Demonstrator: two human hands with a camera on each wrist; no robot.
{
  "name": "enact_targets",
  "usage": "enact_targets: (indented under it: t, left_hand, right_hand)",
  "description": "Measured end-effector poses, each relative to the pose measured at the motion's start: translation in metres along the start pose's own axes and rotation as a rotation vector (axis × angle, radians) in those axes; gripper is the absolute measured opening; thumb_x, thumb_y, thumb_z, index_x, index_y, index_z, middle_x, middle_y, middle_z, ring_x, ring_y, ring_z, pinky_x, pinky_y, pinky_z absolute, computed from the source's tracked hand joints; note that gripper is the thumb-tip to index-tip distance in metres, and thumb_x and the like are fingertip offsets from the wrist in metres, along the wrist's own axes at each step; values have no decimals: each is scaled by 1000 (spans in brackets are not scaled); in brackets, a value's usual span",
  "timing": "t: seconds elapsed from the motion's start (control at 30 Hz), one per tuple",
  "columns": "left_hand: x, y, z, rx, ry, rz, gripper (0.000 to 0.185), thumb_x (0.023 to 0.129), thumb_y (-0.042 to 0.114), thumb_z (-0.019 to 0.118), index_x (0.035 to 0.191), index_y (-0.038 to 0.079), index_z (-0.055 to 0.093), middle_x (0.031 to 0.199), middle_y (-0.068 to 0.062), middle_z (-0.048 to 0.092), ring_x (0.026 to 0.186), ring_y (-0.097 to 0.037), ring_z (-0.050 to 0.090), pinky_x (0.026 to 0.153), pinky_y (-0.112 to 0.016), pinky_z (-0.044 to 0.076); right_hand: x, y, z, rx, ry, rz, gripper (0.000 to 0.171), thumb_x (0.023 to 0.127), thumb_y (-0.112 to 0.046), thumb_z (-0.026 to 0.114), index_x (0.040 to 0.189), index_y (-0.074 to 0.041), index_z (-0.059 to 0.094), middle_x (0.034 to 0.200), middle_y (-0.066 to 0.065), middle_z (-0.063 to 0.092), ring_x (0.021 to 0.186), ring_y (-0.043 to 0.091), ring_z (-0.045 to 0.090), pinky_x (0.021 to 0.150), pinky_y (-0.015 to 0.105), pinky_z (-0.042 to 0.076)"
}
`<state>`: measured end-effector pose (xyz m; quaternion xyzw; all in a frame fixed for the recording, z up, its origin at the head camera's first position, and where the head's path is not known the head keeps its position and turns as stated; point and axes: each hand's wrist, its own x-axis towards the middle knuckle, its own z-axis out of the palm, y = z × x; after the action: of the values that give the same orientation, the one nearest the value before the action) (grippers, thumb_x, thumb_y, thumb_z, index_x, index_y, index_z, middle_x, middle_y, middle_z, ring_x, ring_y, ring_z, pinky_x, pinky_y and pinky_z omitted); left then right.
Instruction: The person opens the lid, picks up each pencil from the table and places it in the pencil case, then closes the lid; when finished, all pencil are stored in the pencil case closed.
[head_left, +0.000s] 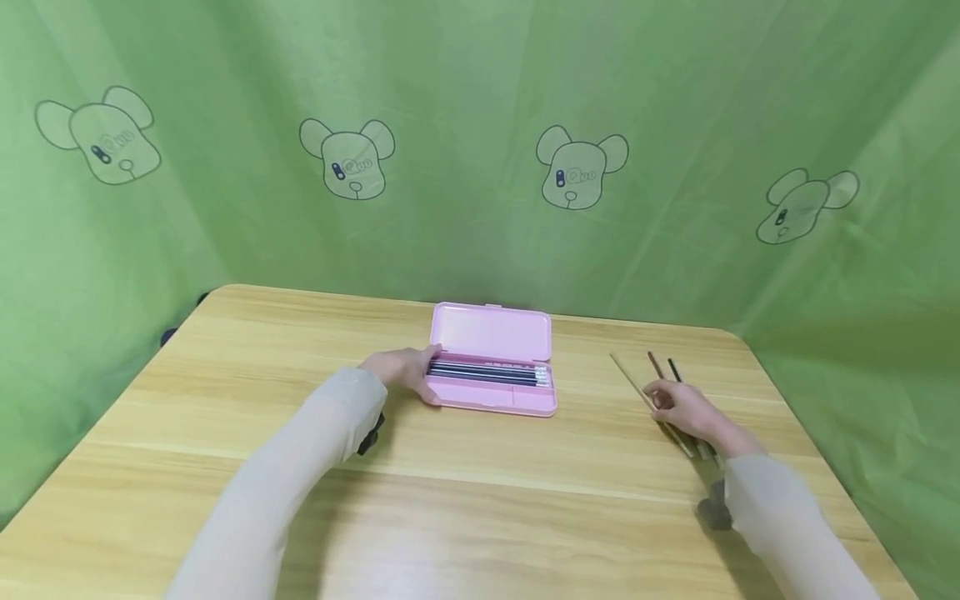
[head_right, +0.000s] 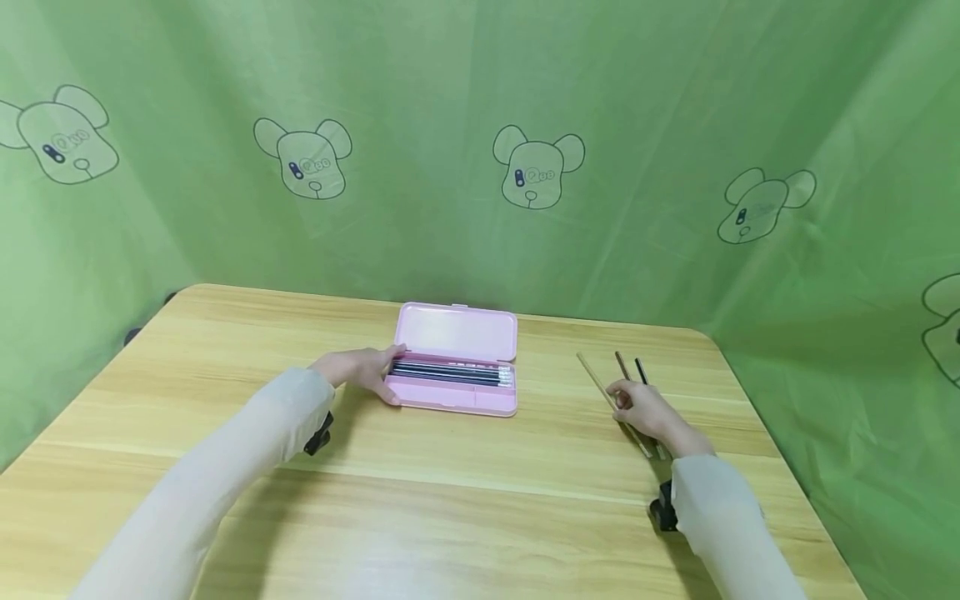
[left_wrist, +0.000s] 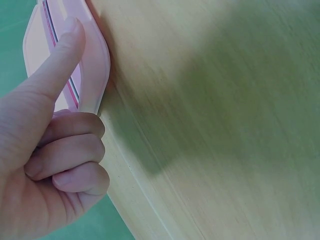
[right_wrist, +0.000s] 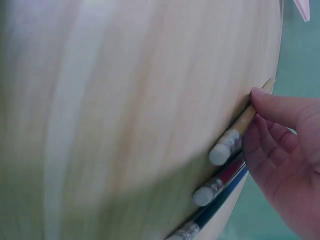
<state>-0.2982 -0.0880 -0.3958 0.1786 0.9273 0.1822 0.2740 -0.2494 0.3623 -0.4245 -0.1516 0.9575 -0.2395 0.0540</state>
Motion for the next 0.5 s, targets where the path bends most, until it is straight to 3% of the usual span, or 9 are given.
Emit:
enact_targets:
  t: [0.3, 0.5]
  left_hand:
    - [-1, 2, 1, -16, -6, -3, 105, 75, 38, 76, 151, 9, 8, 150, -20, 32, 139, -33, 31, 118, -42, 24]
    - [-2, 1, 0, -14, -1, -4, 105, 75, 40, 75, 151, 10, 9, 150, -20, 32, 139, -33, 31, 118, -42, 24]
  right_hand:
    - [0, -6, 5, 25, -30, 14, 27, 82, 6, 57, 108, 11, 57, 85, 13, 60, 80, 16, 55, 67, 22, 46]
    - [6, -16, 5, 16, 12, -33, 25, 83, 6, 57, 108, 8, 59, 86, 11, 62, 79, 12, 54, 68, 21, 46]
